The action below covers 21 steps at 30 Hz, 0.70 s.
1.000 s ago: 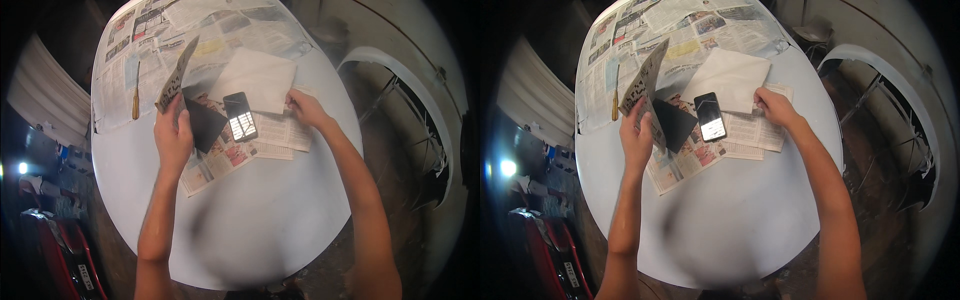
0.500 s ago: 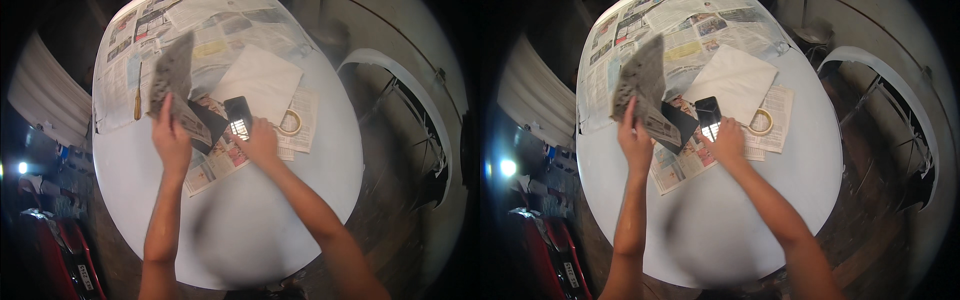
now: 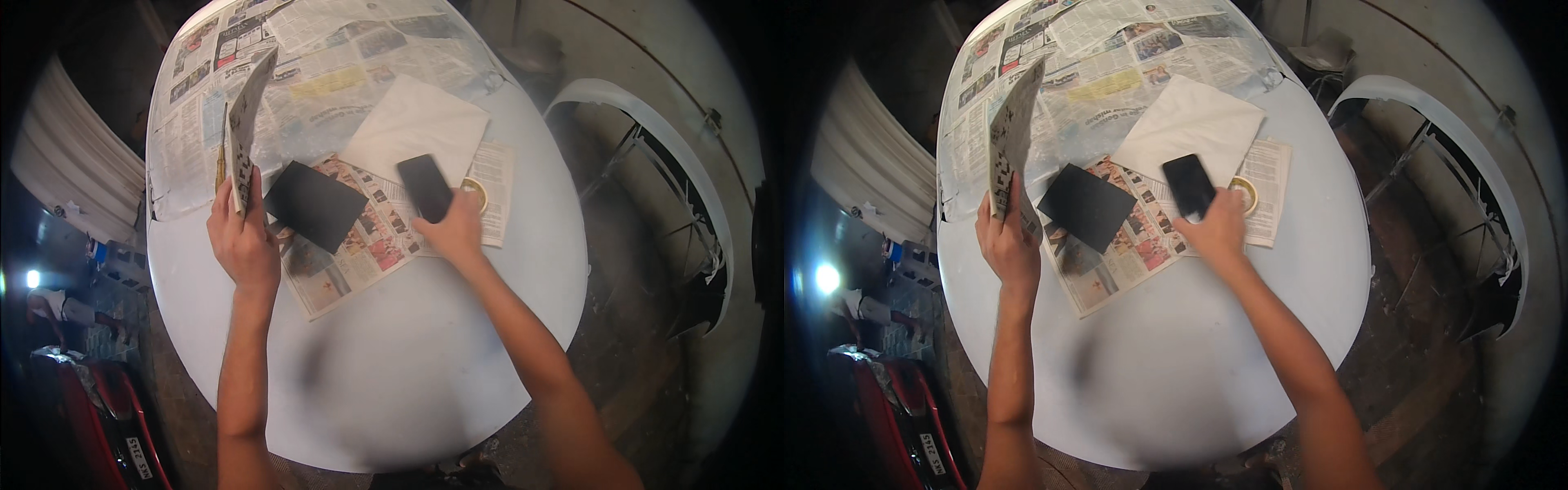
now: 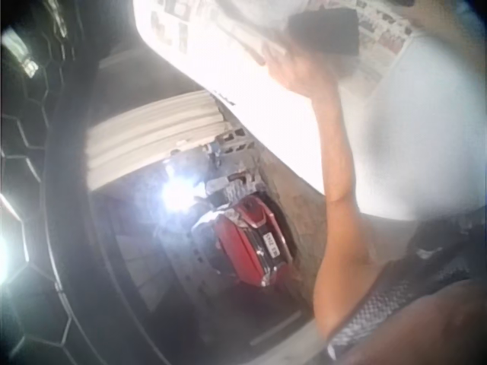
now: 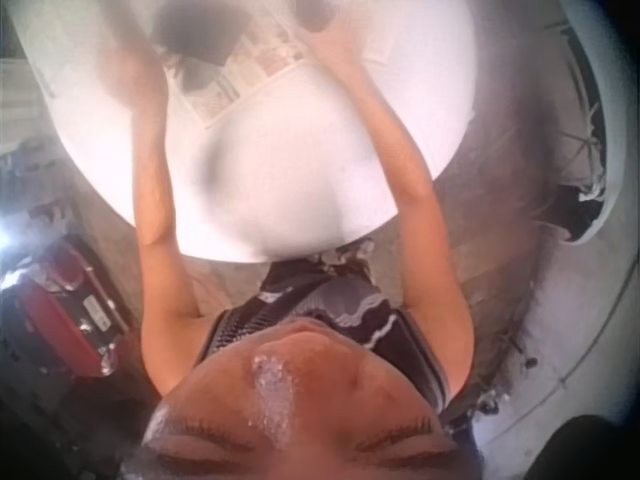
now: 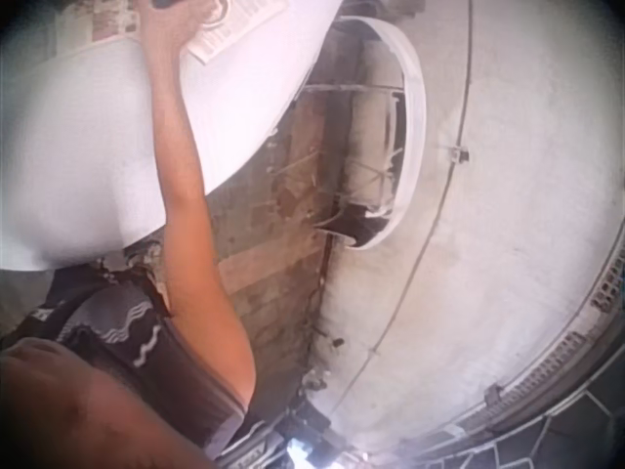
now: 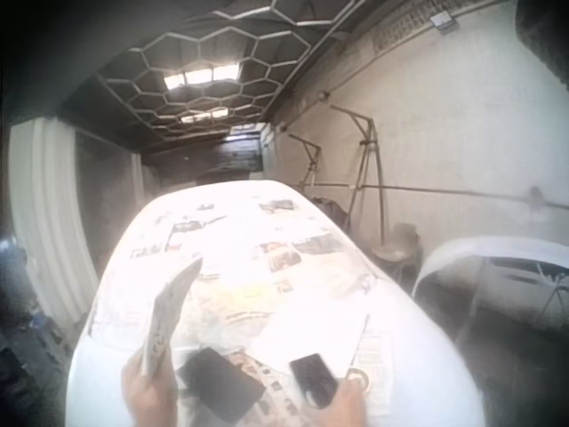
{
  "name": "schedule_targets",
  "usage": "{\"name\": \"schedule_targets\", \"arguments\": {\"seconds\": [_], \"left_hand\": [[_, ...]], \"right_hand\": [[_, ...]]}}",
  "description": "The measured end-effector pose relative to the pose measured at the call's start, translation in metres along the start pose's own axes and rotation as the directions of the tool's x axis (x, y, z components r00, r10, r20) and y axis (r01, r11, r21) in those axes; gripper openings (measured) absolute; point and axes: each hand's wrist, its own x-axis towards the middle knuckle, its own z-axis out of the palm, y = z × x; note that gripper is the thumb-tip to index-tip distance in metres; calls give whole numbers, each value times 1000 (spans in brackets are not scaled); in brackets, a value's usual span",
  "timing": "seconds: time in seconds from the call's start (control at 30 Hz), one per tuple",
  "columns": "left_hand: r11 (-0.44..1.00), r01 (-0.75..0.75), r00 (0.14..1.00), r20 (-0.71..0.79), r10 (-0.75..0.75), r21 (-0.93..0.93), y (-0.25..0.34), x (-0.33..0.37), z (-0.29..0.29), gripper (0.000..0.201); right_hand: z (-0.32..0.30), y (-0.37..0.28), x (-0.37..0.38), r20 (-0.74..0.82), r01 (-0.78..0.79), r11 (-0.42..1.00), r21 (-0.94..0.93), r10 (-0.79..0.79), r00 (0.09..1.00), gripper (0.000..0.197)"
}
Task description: The person removes newspaper from a car hood, then sits on the floor and scrubs the side door of a silver car with a blue sponge and water from a bucket. The person repeatedly dips the sponge and scrubs the door surface.
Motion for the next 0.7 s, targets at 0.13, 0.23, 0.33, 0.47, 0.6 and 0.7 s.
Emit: {"name": "schedule_targets", "arguments": {"seconds": [0.13, 0.23, 0.33, 0.47, 0.6, 0.7], "left_hand": [[994, -61, 989, 137, 49, 90, 2, -10, 16, 43], [990, -32, 985, 174, 8, 138, 2, -17, 27, 43], [990, 84, 974, 203, -106, 113, -3, -14, 22, 51], [966, 245, 952, 165, -257, 87, -37, 3, 16, 62], [956, 274, 953, 108, -285, 102, -66, 4, -5, 68], [959, 271, 956, 91, -279, 87, -69, -3, -15, 69]], "right_hand": [[-21, 43, 0, -34, -29, 999, -36, 28, 999, 94], [-22, 56, -5, 73, 20, 988, -156, -9, 997, 93], [-21, 62, -10, 92, 91, 986, -137, -79, 993, 93], [-40, 62, -18, 2, 104, 992, -65, -105, 995, 93], [-94, 31, -41, 133, -52, 998, 34, 47, 990, 92], [-114, 24, -56, 203, 9, 996, 84, -26, 979, 91]]}}
